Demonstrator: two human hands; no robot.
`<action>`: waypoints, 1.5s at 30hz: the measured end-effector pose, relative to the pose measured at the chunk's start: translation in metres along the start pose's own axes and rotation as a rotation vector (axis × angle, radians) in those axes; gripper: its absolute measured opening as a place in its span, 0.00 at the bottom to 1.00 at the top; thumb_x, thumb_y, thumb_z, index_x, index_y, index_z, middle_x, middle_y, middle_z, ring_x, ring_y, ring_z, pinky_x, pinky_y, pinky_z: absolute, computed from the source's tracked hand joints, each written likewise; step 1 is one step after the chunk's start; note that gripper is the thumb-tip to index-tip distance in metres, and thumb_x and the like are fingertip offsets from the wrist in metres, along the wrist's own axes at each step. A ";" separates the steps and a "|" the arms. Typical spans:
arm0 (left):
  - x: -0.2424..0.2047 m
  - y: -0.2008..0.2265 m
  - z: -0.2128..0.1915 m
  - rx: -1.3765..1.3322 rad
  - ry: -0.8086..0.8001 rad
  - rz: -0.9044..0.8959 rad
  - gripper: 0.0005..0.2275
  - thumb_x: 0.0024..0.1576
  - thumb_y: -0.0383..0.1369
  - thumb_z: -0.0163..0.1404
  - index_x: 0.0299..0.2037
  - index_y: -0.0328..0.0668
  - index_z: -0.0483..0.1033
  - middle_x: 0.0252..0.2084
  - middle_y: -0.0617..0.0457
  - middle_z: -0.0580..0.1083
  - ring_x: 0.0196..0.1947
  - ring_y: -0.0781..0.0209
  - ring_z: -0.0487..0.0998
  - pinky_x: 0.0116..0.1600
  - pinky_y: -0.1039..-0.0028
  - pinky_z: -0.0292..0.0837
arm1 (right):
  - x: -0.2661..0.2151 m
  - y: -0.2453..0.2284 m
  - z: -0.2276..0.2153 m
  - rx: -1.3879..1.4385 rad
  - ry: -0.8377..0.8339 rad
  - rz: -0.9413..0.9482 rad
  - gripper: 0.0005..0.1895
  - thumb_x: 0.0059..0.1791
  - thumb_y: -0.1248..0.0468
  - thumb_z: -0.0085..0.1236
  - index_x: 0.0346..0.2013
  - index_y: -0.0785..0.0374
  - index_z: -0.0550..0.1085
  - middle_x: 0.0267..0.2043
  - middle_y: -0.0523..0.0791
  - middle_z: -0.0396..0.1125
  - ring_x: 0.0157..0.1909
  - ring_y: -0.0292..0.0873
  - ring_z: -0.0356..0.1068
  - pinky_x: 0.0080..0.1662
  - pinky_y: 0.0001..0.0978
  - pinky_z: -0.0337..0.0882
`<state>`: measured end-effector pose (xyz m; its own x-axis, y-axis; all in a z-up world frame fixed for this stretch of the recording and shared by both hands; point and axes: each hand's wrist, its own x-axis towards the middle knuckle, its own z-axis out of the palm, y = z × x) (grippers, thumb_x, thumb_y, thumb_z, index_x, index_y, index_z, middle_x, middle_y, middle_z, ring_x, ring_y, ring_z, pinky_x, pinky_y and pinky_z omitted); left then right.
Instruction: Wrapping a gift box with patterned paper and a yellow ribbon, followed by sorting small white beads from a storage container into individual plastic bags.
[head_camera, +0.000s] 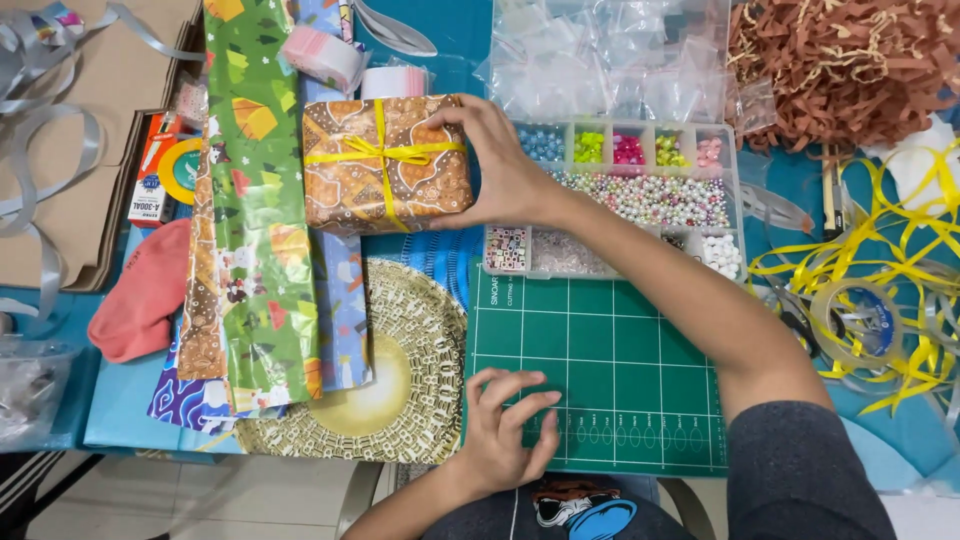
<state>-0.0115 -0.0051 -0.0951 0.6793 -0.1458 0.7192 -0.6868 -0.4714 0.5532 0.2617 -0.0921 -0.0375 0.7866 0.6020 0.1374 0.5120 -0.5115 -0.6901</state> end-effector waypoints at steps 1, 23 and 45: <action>-0.001 0.000 0.001 -0.002 -0.002 -0.005 0.12 0.57 0.28 0.52 0.51 0.45 0.69 0.53 0.48 0.69 0.52 0.58 0.73 0.54 0.60 0.64 | -0.001 0.000 0.001 -0.041 -0.018 0.022 0.61 0.30 0.43 0.83 0.68 0.46 0.53 0.77 0.55 0.36 0.79 0.63 0.36 0.68 0.79 0.47; 0.035 0.022 -0.010 -0.343 -0.197 -0.209 0.11 0.64 0.34 0.43 0.50 0.35 0.70 0.53 0.41 0.66 0.57 0.49 0.69 0.61 0.61 0.65 | -0.014 0.089 -0.080 -0.919 0.391 -0.127 0.24 0.47 0.61 0.75 0.50 0.63 0.71 0.48 0.48 0.65 0.42 0.46 0.70 0.38 0.35 0.73; 0.086 -0.045 0.052 -1.144 -0.389 -0.670 0.27 0.57 0.28 0.58 0.67 0.33 0.64 0.61 0.37 0.71 0.60 0.48 0.73 0.61 0.64 0.73 | -0.246 0.029 -0.001 -0.240 0.556 -0.348 0.05 0.46 0.68 0.67 0.34 0.57 0.79 0.37 0.41 0.71 0.39 0.46 0.74 0.39 0.41 0.78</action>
<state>0.0912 -0.0421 -0.0798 0.8590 -0.4970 0.1232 0.0975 0.3950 0.9135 0.0840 -0.2556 -0.0909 0.5899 0.3848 0.7100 0.7783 -0.5054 -0.3727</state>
